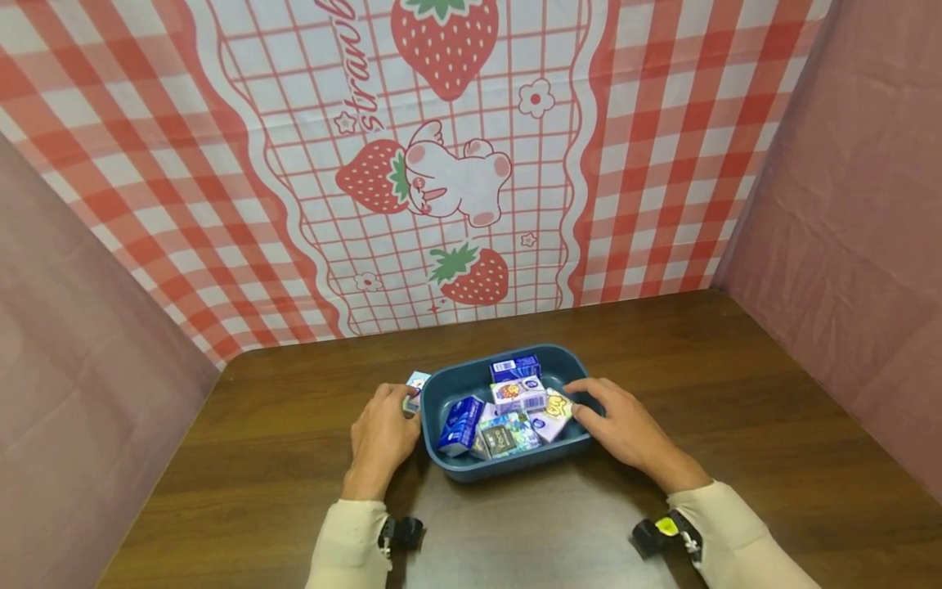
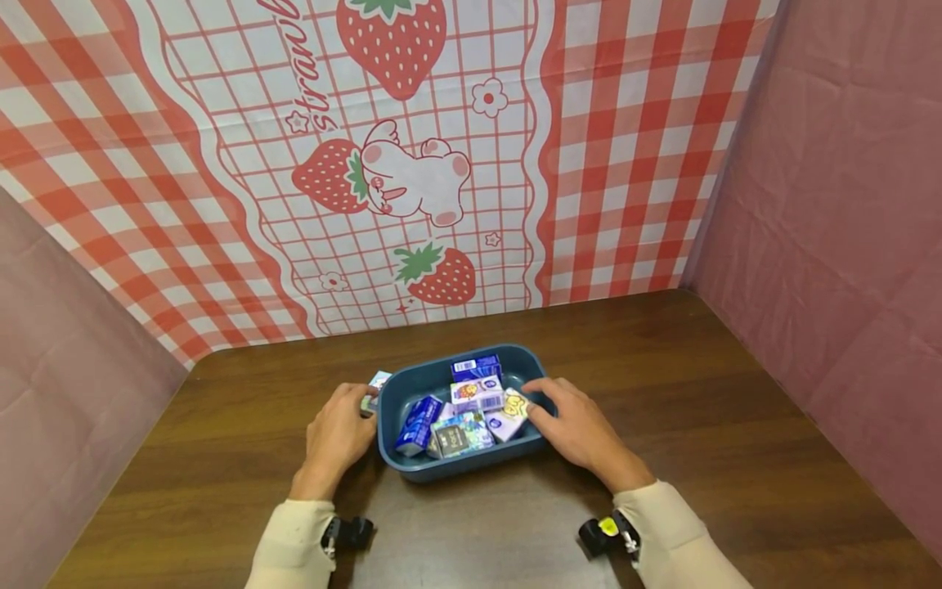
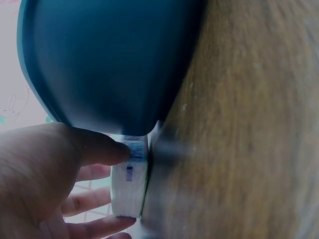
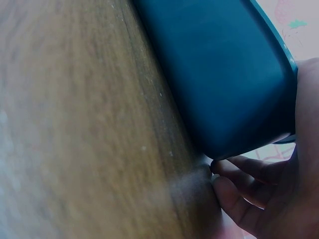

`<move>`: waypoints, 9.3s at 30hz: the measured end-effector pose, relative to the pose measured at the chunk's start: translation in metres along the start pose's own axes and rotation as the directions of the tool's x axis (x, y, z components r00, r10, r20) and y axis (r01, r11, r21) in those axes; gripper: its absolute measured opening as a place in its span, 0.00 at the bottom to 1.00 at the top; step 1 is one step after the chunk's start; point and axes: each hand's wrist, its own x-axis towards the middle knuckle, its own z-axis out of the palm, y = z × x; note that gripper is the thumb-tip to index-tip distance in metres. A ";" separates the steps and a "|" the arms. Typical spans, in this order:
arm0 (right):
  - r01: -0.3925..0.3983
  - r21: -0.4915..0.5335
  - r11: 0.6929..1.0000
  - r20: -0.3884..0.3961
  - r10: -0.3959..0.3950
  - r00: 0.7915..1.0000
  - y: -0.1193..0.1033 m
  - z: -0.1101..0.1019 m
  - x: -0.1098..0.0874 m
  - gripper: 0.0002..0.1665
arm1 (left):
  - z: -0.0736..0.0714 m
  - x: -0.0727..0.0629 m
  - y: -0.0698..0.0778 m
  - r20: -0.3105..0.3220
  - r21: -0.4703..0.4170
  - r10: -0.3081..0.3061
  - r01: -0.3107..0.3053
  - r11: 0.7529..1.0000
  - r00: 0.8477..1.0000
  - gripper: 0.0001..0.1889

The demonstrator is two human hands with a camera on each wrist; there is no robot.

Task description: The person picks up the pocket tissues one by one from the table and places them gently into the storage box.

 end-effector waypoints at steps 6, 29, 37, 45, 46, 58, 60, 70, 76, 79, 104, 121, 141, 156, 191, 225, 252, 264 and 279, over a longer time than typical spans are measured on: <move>0.013 -0.005 1.000 -0.008 -0.013 1.000 0.000 0.000 0.000 0.19 | 0.000 0.000 0.000 0.002 -0.004 -0.003 0.003 1.000 1.000 0.16; 0.003 0.016 1.000 -0.001 -0.003 1.000 -0.002 -0.001 -0.001 0.20 | 0.000 0.000 0.001 0.018 -0.001 -0.018 0.018 1.000 1.000 0.17; 0.002 0.015 1.000 -0.001 -0.002 1.000 -0.001 -0.001 0.000 0.20 | -0.001 0.001 0.000 0.009 0.001 -0.024 0.024 1.000 1.000 0.17; 0.009 0.015 1.000 -0.008 -0.009 1.000 -0.002 -0.002 0.000 0.19 | -0.002 0.001 0.002 -0.002 0.008 -0.030 0.030 1.000 1.000 0.16; 0.013 0.014 1.000 -0.008 -0.013 1.000 -0.002 -0.002 0.000 0.19 | -0.002 0.001 0.002 -0.004 0.007 -0.030 0.030 1.000 1.000 0.16; 0.012 0.008 1.000 -0.009 -0.012 1.000 -0.001 -0.001 0.000 0.19 | -0.001 0.002 0.000 -0.020 -0.013 -0.053 0.053 0.999 0.998 0.16; 0.012 0.006 1.000 -0.007 -0.012 1.000 -0.001 -0.001 0.000 0.19 | -0.001 0.002 0.000 -0.022 -0.016 -0.059 0.059 0.998 0.998 0.16; 0.008 0.010 1.000 0.000 -0.008 1.000 0.000 -0.001 0.000 0.19 | -0.002 0.002 0.000 -0.016 -0.028 -0.085 0.084 0.996 0.996 0.17; 0.004 0.011 1.000 0.001 -0.004 1.000 -0.001 -0.002 0.000 0.19 | -0.002 0.002 0.000 -0.017 -0.035 -0.097 0.096 0.995 0.995 0.17; 0.005 0.013 1.000 -0.001 -0.005 1.000 -0.001 -0.002 0.000 0.19 | -0.003 0.002 0.001 -0.018 -0.038 -0.101 0.100 0.994 0.995 0.18; -0.005 0.011 1.000 0.009 0.005 1.000 0.000 0.000 0.001 0.19 | -0.003 0.003 0.000 -0.066 -0.104 -0.181 0.173 0.979 0.981 0.16; 0.000 0.007 1.000 0.004 0.000 1.000 0.000 0.000 0.001 0.19 | -0.004 0.005 0.001 -0.187 -0.263 -0.188 0.136 0.955 0.964 0.14; -0.008 0.003 1.000 0.011 0.008 1.000 -0.001 -0.001 0.001 0.20 | -0.006 0.007 0.005 -0.197 -0.395 -0.245 0.152 0.906 0.949 0.14; 0.002 0.013 1.000 0.008 -0.002 1.000 0.000 0.000 0.001 0.20 | -0.005 0.006 0.004 -0.227 -0.410 -0.224 0.116 0.905 0.948 0.13; -0.014 0.011 1.000 0.015 0.013 1.000 0.000 0.000 0.001 0.20 | -0.001 0.006 0.007 -0.355 -0.472 -0.092 -0.094 0.876 0.930 0.09; -0.015 0.014 1.000 0.018 0.015 1.000 0.001 0.000 0.001 0.20 | 0.000 0.003 0.019 -0.428 -0.499 0.100 -0.327 0.802 0.898 0.08; -0.013 0.013 1.000 0.018 0.013 1.000 -0.001 -0.001 0.001 0.20 | -0.010 -0.002 0.034 -0.385 -0.477 0.193 -0.374 0.795 0.902 0.08; -0.017 0.017 1.000 0.024 0.016 1.000 0.000 0.000 0.001 0.20 | -0.010 -0.008 0.048 -0.330 -0.436 0.286 -0.414 0.799 0.900 0.09; -0.008 0.007 1.000 0.007 0.008 1.000 0.001 0.001 0.002 0.20 | -0.007 -0.009 0.055 -0.328 -0.382 0.363 -0.474 0.793 0.872 0.08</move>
